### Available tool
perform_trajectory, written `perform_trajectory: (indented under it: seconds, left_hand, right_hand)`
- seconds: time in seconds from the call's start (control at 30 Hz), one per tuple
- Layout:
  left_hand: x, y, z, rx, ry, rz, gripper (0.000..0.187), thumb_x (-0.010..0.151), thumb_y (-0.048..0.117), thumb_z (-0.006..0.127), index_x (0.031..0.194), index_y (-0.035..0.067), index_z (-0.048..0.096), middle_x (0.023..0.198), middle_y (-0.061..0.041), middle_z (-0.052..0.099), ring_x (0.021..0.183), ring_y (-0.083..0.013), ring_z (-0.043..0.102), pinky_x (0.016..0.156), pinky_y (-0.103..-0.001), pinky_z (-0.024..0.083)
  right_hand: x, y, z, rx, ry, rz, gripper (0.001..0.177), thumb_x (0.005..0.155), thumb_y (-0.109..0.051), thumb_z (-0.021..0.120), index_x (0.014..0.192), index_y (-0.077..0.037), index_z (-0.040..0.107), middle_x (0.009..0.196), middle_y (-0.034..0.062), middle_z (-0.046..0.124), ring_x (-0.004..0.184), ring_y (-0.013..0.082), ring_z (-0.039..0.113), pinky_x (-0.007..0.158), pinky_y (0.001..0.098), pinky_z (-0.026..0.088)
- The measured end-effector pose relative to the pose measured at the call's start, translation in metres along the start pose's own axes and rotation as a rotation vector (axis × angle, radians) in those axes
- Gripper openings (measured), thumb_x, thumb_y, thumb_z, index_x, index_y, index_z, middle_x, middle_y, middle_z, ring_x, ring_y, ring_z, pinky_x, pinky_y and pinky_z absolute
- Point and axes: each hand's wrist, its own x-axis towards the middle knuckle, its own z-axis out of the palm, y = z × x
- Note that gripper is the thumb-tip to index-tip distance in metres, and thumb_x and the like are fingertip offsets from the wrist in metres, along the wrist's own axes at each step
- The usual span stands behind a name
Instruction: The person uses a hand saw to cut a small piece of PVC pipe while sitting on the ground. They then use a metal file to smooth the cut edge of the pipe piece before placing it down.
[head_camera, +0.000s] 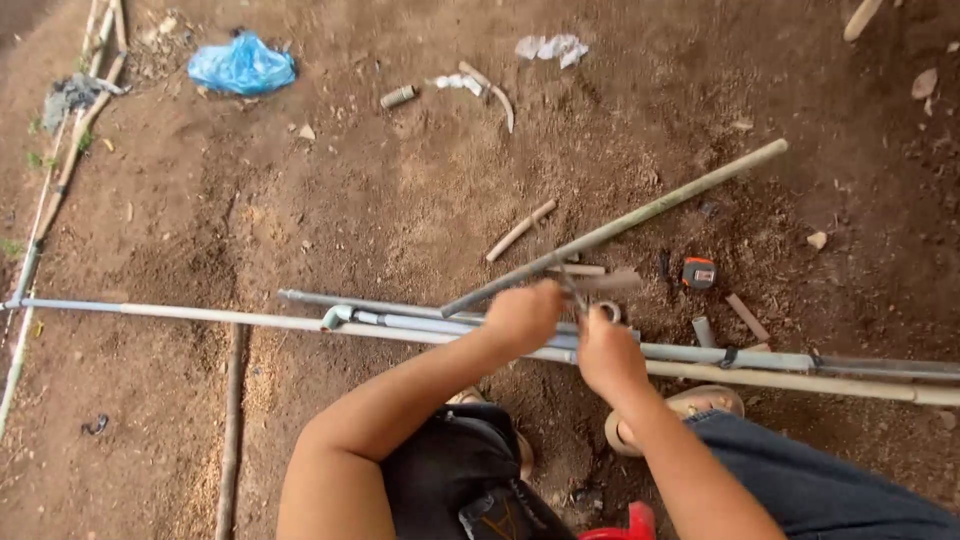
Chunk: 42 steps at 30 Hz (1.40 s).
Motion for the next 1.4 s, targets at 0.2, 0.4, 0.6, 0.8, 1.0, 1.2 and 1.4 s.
perform_trajectory:
  seconds: [0.2,0.4,0.6,0.8,1.0,1.2,1.4]
  left_hand:
    - [0.003,-0.015,-0.026,-0.035,0.121,-0.035,0.032,0.110,0.022,0.035,0.105,0.004,0.061,0.088,-0.021,0.075,0.084,-0.0425,0.081,0.072,-0.058,0.066]
    - [0.019,-0.013,0.023,0.174,0.151,0.020,0.026,0.104,0.016,0.036,0.109,0.008,0.060,0.087,-0.018,0.075,0.084,-0.0416,0.081,0.072,-0.059,0.065]
    - [0.005,-0.012,-0.042,0.032,0.160,-0.125,0.028,0.109,0.019,0.038,0.107,0.004,0.062,0.092,-0.019,0.077,0.089,-0.0442,0.081,0.078,-0.059,0.065]
    - [0.026,-0.016,0.021,0.109,0.125,-0.012,0.025,0.105,0.017,0.039,0.106,0.008,0.062,0.088,-0.017,0.076,0.084,-0.0431,0.081,0.075,-0.057,0.064]
    - [0.020,-0.053,-0.030,-0.064,0.194,-0.253,0.028,0.110,0.021,0.043,0.110,0.003,0.065,0.096,-0.025,0.077,0.096,-0.0453,0.080,0.083,-0.059,0.064]
    - [0.020,-0.032,-0.013,-0.025,0.095,-0.176,0.033,0.112,0.030,0.037,0.109,0.011,0.065,0.089,-0.016,0.076,0.086,-0.0365,0.082,0.074,-0.051,0.067]
    - [0.021,-0.068,-0.022,-0.033,0.120,-0.284,0.034,0.113,0.028,0.039,0.113,0.002,0.061,0.099,-0.025,0.078,0.101,-0.0453,0.079,0.088,-0.058,0.063]
  right_hand:
    - [-0.015,-0.006,0.001,0.069,-0.002,-0.004,0.039,0.118,-0.022,0.033,0.117,0.000,0.065,0.076,0.0166,0.071,0.062,0.0275,0.074,0.054,0.0346,0.059]
    - [0.010,0.005,0.005,-0.002,0.099,-0.116,0.033,0.117,-0.019,0.041,0.113,0.003,0.065,0.068,0.0177,0.069,0.058,0.0322,0.075,0.051,0.0375,0.058]
    - [-0.019,-0.016,-0.007,0.043,0.011,-0.043,0.040,0.117,-0.019,0.036,0.123,0.008,0.066,0.081,0.0212,0.074,0.071,0.0331,0.080,0.059,0.0385,0.063]
    - [0.019,-0.008,0.007,0.004,0.044,-0.062,0.034,0.115,-0.020,0.038,0.123,0.002,0.063,0.081,0.0204,0.074,0.077,0.0354,0.081,0.061,0.0436,0.066]
    - [-0.036,-0.033,-0.013,0.062,-0.115,0.059,0.045,0.118,-0.025,0.032,0.134,0.004,0.063,0.100,0.0305,0.077,0.092,0.0379,0.082,0.077,0.0465,0.068]
    - [0.027,-0.007,0.017,0.037,-0.026,-0.049,0.042,0.117,-0.029,0.034,0.126,0.002,0.062,0.092,0.0288,0.076,0.085,0.0411,0.080,0.068,0.0495,0.067]
    - [-0.013,0.002,0.036,0.079,-0.114,0.023,0.040,0.115,-0.028,0.036,0.118,-0.001,0.065,0.089,0.0302,0.077,0.085,0.0428,0.081,0.068,0.0495,0.067]
